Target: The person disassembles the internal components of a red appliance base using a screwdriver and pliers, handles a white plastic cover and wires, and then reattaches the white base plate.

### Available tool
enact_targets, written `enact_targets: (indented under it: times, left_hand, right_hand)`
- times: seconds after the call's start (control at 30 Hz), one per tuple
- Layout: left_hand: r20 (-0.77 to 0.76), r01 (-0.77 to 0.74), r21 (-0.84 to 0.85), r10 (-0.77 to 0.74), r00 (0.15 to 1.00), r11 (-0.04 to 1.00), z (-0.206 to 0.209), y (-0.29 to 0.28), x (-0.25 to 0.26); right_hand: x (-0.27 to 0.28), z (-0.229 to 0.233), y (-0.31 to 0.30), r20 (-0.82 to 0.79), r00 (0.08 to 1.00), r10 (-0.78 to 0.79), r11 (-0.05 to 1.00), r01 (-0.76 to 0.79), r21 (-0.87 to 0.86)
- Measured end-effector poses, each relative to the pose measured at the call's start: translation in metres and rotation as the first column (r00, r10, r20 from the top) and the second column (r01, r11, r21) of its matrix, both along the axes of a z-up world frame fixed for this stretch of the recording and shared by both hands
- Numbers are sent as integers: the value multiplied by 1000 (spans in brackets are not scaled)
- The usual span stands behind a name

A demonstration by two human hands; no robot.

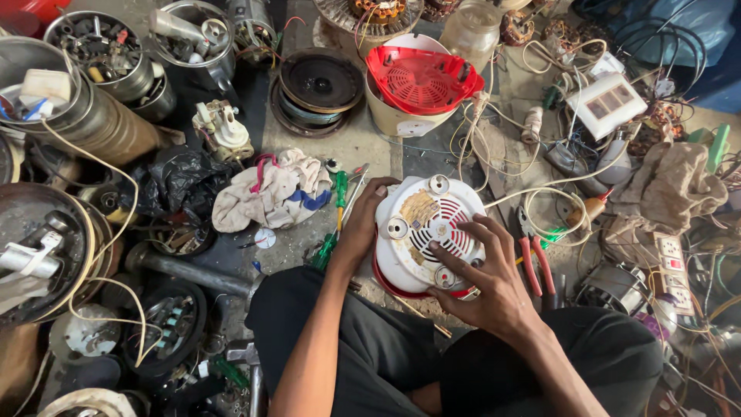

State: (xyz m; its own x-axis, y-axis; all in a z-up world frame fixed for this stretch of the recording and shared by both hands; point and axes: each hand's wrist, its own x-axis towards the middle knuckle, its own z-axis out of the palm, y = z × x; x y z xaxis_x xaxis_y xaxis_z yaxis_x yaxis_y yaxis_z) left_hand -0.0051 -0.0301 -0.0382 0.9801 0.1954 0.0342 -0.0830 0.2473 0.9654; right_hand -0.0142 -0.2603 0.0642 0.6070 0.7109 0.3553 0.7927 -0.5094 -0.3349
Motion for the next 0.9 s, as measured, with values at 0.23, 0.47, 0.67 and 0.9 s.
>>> enact_targets:
  times: [0.23,0.47,0.67,0.9]
  left_hand:
    - [14,-62,79,61,998,995,5,2,-3]
    - [1,-25,9,25,1000,1000,8,1,-3]
    - [-25,8,-112,-11,1000,994,6,0,-1]
    - [-46,-3,-75,-1,999,997,-1,-1,1]
  right_hand:
    - [-3,0,-5,-4,1000,5,998,-5,56]
    - [-10,-5,-2,-9,1000,12,1000,-12,27]
    - [-9,-1,1,-12,1000,22,999,-21,30]
    - [-2,3,4,-36,999,18,1000,-18,8]
